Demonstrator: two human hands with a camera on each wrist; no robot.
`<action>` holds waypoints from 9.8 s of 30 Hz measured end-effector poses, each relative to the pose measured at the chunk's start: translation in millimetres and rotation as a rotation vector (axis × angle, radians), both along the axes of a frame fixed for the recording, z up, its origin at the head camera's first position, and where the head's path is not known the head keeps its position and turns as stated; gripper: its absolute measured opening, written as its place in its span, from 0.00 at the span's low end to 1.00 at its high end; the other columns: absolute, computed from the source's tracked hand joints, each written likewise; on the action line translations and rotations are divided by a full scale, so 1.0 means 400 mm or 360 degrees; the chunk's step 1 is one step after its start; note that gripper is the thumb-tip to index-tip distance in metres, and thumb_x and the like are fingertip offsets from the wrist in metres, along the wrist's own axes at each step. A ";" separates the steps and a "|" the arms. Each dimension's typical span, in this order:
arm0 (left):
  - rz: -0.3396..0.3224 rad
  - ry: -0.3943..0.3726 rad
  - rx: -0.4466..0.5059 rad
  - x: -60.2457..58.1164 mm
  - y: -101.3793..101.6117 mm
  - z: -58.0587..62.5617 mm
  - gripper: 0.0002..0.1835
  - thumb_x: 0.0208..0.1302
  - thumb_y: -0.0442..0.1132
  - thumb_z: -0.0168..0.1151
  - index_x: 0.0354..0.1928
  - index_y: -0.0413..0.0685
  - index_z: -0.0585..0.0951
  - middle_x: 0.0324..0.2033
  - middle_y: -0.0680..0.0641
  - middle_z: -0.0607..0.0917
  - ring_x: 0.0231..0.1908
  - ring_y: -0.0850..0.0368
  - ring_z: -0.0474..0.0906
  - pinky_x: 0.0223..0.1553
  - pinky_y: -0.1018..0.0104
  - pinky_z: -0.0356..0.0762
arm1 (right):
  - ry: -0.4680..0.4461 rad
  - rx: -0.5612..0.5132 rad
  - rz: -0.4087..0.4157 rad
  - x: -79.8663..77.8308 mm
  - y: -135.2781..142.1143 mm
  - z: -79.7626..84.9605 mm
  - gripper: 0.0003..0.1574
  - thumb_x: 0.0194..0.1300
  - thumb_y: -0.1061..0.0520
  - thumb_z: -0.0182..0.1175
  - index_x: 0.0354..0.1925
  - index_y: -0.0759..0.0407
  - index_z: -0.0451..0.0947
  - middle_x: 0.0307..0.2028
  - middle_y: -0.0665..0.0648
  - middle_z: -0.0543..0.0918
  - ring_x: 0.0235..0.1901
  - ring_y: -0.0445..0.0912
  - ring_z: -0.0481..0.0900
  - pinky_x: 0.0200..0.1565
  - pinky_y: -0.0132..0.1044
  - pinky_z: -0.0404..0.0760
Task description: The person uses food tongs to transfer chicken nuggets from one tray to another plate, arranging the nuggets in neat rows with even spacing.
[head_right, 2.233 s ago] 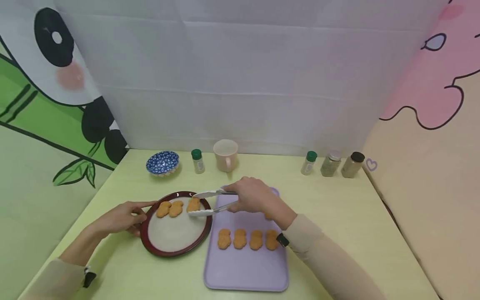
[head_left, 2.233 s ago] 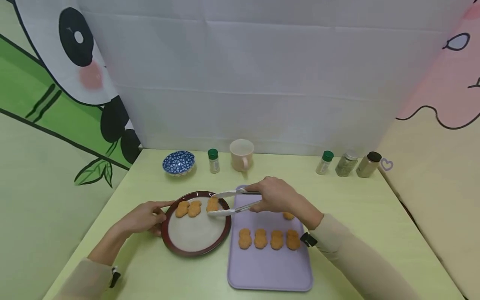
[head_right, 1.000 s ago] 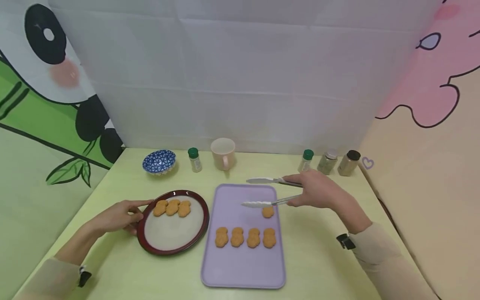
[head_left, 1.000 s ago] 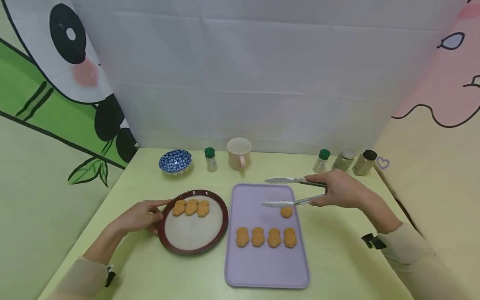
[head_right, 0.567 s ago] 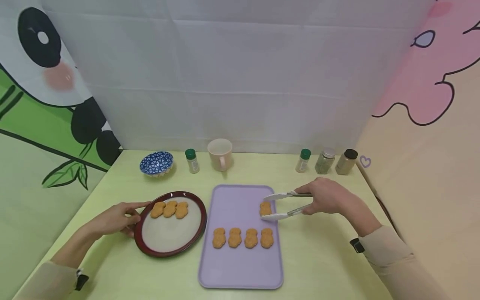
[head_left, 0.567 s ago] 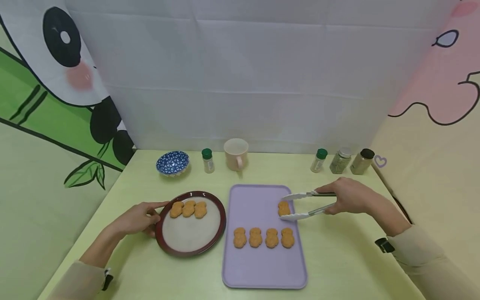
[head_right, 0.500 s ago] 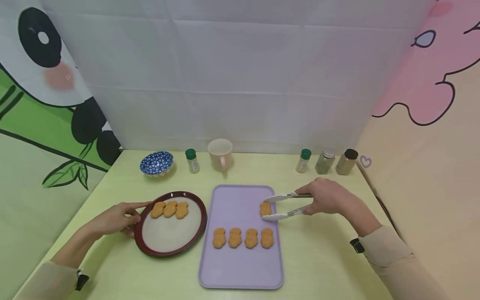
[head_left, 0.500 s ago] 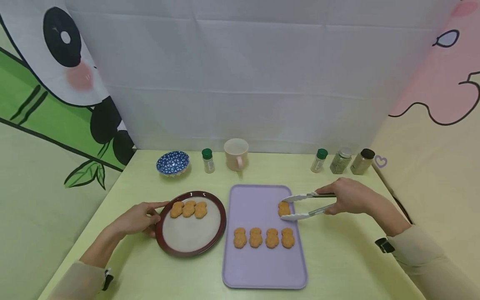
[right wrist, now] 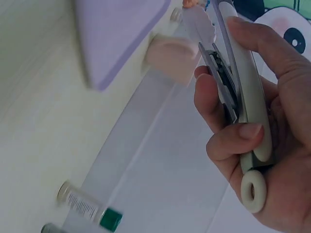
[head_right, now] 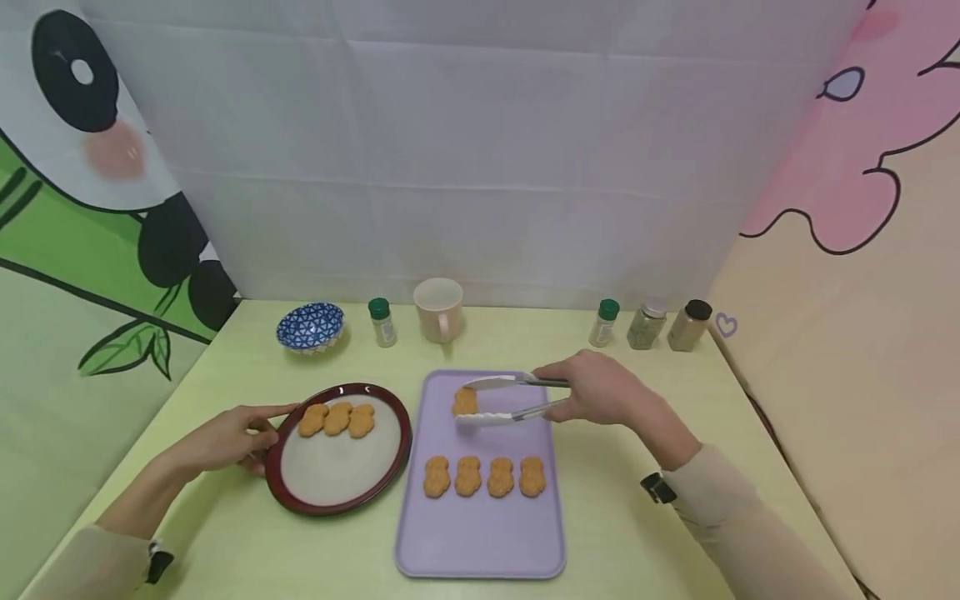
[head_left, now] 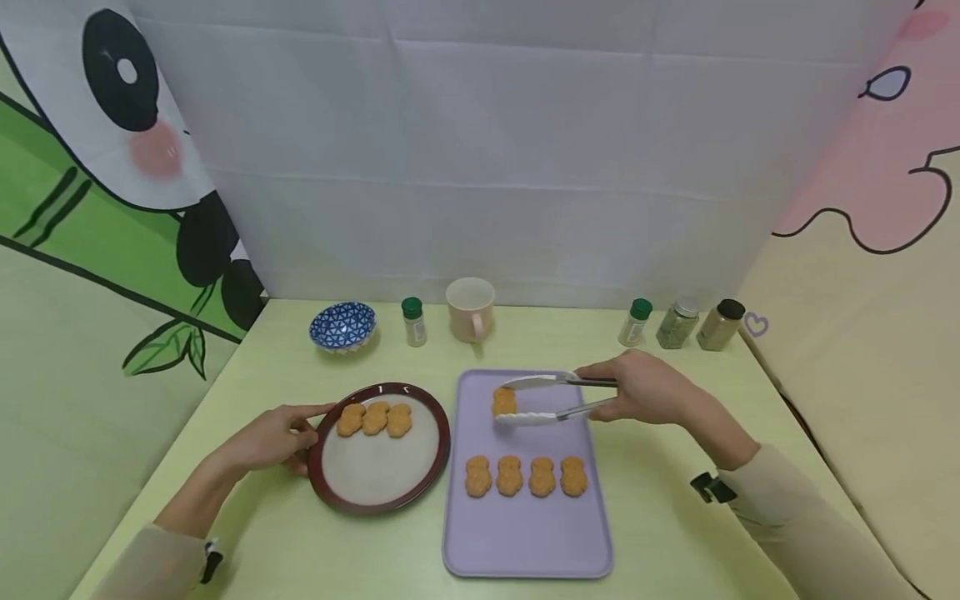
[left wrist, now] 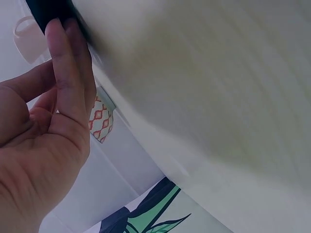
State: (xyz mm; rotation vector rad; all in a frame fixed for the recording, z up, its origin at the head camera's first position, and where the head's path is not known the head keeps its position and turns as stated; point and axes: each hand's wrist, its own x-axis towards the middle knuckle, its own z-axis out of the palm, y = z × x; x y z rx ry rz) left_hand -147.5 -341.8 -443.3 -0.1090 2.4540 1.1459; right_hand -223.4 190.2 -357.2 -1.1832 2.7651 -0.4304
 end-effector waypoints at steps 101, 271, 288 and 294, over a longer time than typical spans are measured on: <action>-0.0074 0.0095 0.0007 0.004 -0.007 -0.005 0.29 0.65 0.31 0.51 0.68 0.49 0.66 0.35 0.42 0.79 0.24 0.50 0.78 0.25 0.58 0.75 | 0.0014 0.0028 0.0146 0.143 -0.513 -0.060 0.38 0.49 0.36 0.68 0.59 0.42 0.76 0.34 0.41 0.81 0.25 0.38 0.71 0.25 0.31 0.70; -0.0100 0.0041 -0.0002 -0.012 -0.012 -0.015 0.29 0.66 0.32 0.50 0.70 0.51 0.64 0.37 0.41 0.79 0.26 0.50 0.79 0.27 0.58 0.75 | 0.0029 0.0062 -0.0004 0.142 -0.011 0.045 0.36 0.47 0.41 0.70 0.55 0.50 0.79 0.43 0.42 0.83 0.31 0.32 0.75 0.33 0.34 0.74; -0.0093 0.0019 0.0070 -0.007 -0.011 -0.009 0.29 0.67 0.32 0.49 0.70 0.50 0.63 0.38 0.40 0.78 0.26 0.50 0.80 0.26 0.58 0.77 | -0.0116 0.0299 -0.0171 0.176 0.168 -0.001 0.35 0.46 0.43 0.72 0.54 0.49 0.80 0.31 0.37 0.80 0.21 0.34 0.63 0.24 0.32 0.65; -0.0097 0.0034 0.0067 -0.007 -0.010 -0.007 0.29 0.67 0.32 0.50 0.70 0.50 0.63 0.38 0.40 0.79 0.25 0.50 0.80 0.26 0.58 0.77 | -0.0065 0.0286 -0.0154 0.177 0.164 -0.003 0.34 0.46 0.43 0.71 0.53 0.48 0.81 0.33 0.37 0.81 0.21 0.34 0.64 0.25 0.32 0.66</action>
